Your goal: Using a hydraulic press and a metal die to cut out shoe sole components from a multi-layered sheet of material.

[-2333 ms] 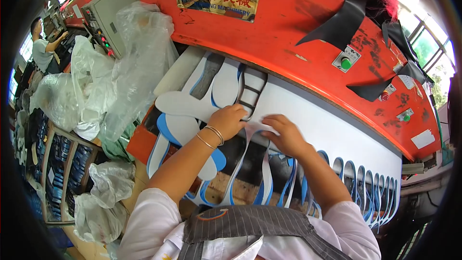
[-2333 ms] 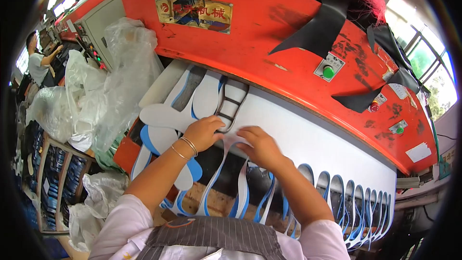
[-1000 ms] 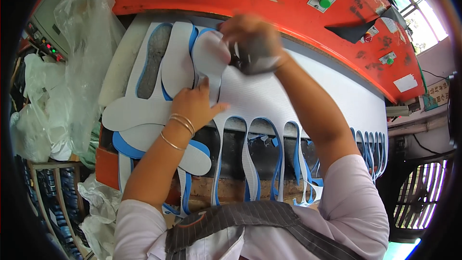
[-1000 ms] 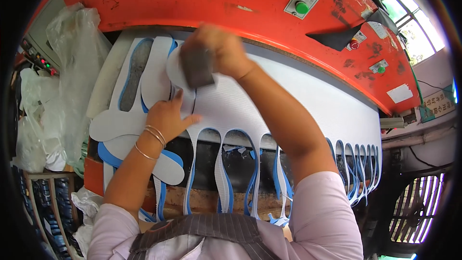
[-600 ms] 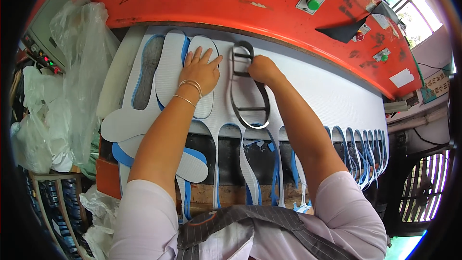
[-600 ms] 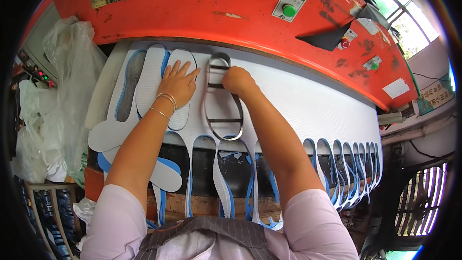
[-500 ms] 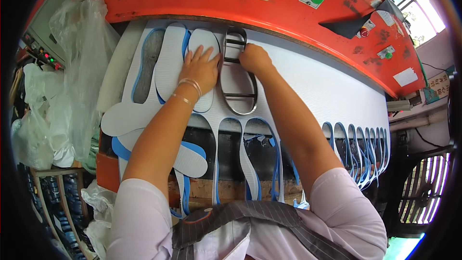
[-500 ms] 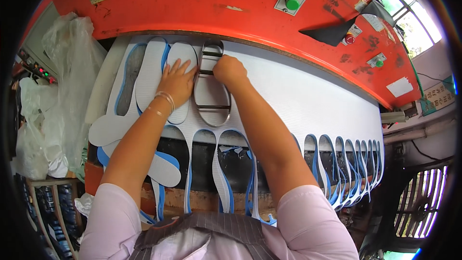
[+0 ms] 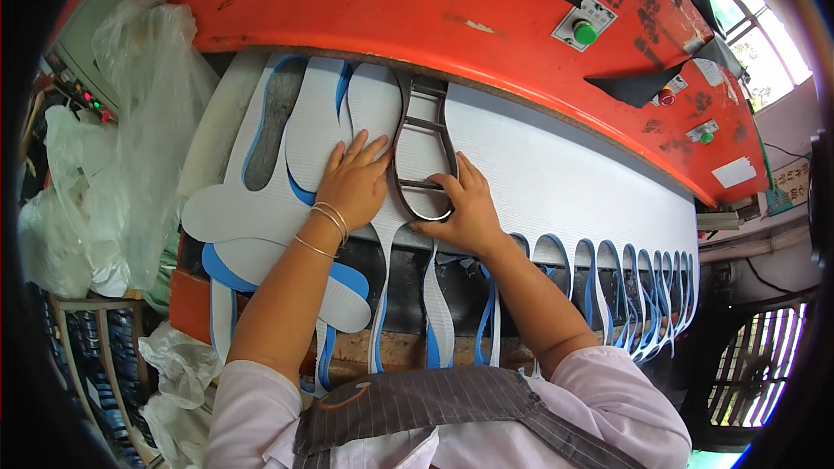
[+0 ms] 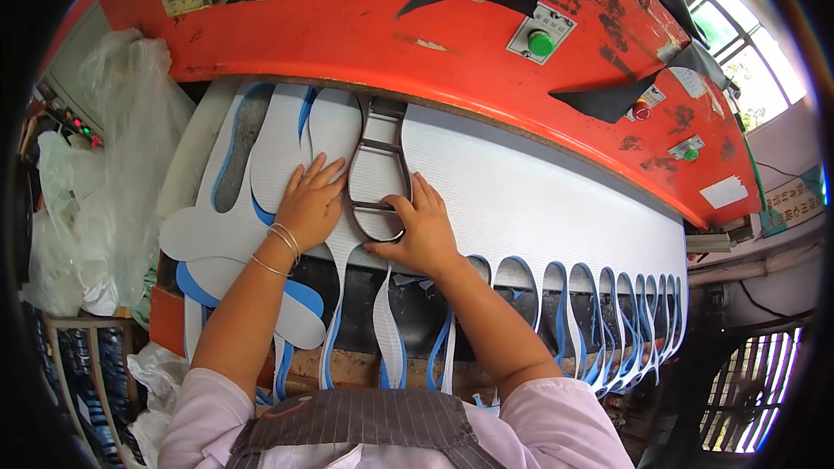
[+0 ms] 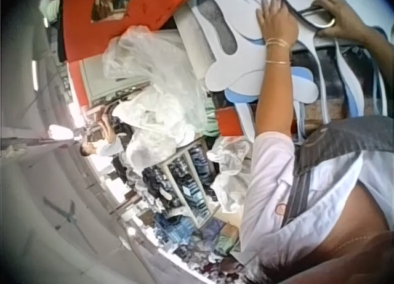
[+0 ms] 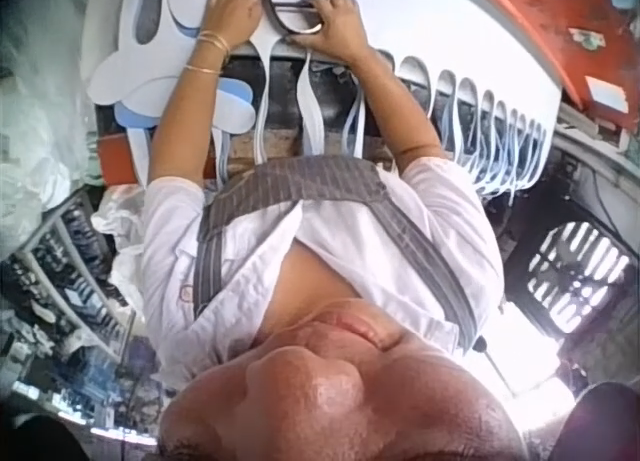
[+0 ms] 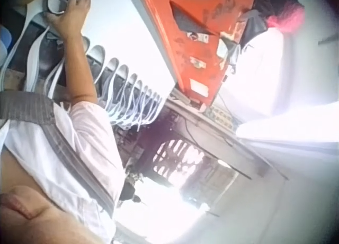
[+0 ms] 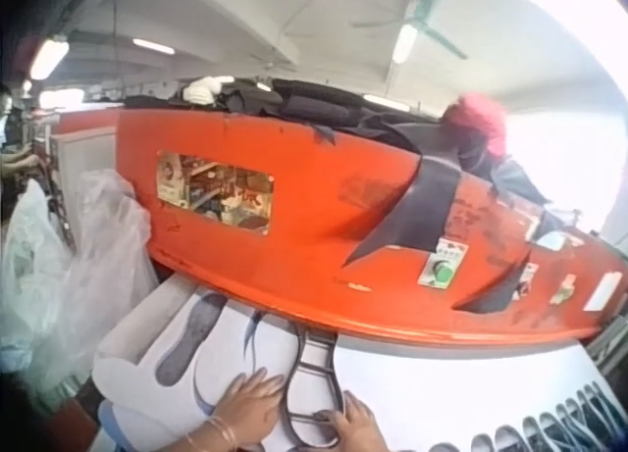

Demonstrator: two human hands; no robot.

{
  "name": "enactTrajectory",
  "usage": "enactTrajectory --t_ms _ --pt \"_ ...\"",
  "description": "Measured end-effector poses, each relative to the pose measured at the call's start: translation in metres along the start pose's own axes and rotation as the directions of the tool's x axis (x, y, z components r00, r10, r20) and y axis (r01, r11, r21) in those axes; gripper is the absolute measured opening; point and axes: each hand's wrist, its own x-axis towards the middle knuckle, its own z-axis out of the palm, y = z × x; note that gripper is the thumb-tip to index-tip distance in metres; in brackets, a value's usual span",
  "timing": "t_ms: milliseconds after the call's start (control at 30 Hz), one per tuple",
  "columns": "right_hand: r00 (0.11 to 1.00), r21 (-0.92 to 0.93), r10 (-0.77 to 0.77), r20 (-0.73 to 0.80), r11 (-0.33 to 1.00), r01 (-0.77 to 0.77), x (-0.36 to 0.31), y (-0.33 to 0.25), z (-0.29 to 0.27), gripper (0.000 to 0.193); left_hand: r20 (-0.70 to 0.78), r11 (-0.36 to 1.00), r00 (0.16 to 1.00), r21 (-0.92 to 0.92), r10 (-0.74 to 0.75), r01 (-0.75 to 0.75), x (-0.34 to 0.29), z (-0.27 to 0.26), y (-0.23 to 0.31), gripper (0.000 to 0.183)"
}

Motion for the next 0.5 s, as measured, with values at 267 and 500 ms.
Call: enactTrajectory --t_ms 267,500 --pt "0.998 0.023 -0.041 0.05 0.999 0.04 0.02 0.001 0.002 0.089 -0.041 0.998 0.998 -0.04 -0.042 0.04 0.017 -0.006 -0.038 0.045" --pt "0.384 -0.191 -0.253 -0.888 0.963 0.191 -0.04 0.11 -0.207 0.065 -0.46 0.952 0.888 -0.266 0.014 -0.153 0.047 -0.077 0.085 0.024"
